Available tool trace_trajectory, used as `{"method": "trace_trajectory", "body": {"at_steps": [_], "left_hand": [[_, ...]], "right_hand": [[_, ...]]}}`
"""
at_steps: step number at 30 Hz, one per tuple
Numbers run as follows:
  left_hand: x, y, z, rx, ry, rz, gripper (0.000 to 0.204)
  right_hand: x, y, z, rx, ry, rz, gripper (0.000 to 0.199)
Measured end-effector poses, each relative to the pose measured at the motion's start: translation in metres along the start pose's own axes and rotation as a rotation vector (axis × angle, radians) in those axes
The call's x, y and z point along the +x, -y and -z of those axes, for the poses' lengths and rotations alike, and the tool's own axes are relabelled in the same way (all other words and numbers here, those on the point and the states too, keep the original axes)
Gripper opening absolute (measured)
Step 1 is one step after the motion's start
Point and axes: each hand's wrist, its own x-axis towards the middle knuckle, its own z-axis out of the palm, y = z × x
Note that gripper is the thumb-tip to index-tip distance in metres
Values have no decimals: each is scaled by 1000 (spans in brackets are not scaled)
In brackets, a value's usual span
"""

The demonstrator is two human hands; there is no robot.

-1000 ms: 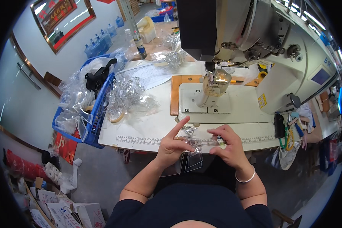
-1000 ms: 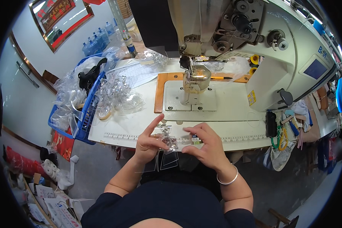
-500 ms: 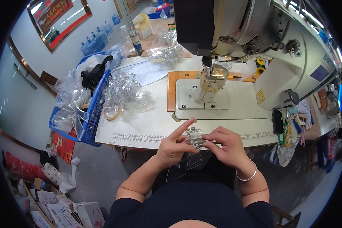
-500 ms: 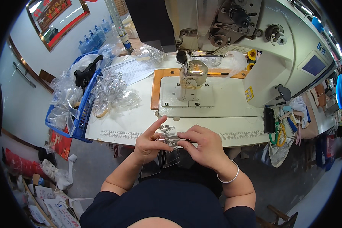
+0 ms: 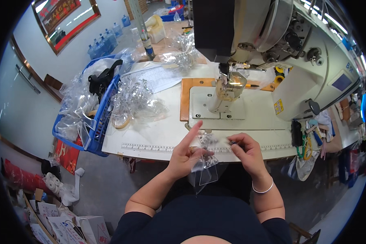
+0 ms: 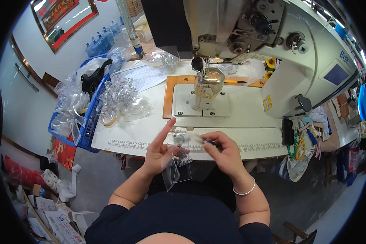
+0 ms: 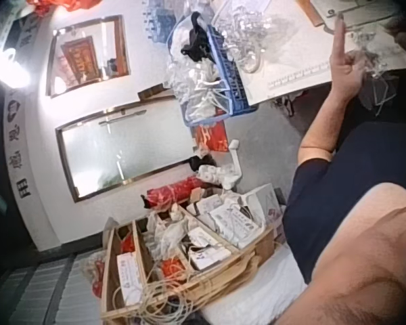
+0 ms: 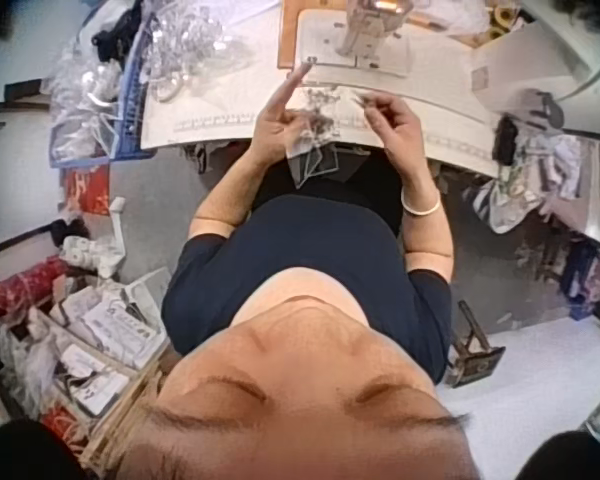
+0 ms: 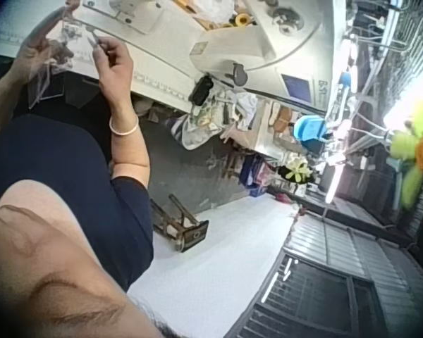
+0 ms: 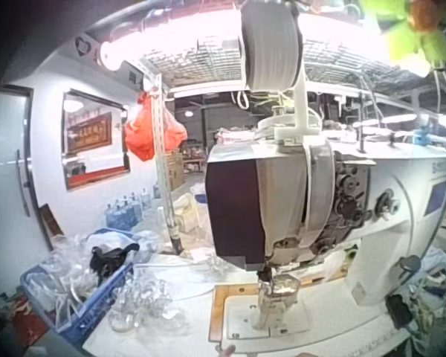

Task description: The person sews small transparent decorative items using a sewing machine, then trims excess thread with scissors. They handle multiple items one at a time, placing finished pieces into a blue bin and occasionally inspecting them.

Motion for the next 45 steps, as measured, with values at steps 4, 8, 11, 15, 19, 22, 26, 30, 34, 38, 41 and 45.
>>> {"method": "trace_trajectory", "body": {"at_steps": [4,8,11,15,19,22,26,30,34,38,41,45], "left_hand": [[5,11,-7,-603,-275,485,68],[13,18,-19,-707,-475,455,62],[17,18,-23,-747,-612,336,59],[18,15,3,-831,-675,202,56],[13,12,18,-835,-721,157,51],[11,9,18,-813,-747,164,49],[9,11,11,-816,-756,195,46],[10,14,-7,-894,-708,209,42],[12,13,-35,-1049,-636,233,40],[0,17,-34,-1145,-415,321,44],[-23,5,-18,-739,141,611,46],[-9,-39,8,138,161,41,37]], "right_hand": [[-4,-41,-9,320,-110,-179,32],[-2,-56,-26,606,-80,-257,37],[2,-51,-29,854,-107,-302,45],[0,-48,-22,900,-96,-194,47],[-5,-39,-22,899,-79,-172,47],[-6,-35,-23,932,-60,-186,48],[-8,-25,-27,938,-68,-221,46],[-3,-36,-32,310,-242,-59,37],[19,-27,-35,43,-139,9,28],[35,-18,-14,179,-109,-67,25],[39,-20,8,106,-65,-114,23],[41,-18,24,-16,-11,-162,22]]}}
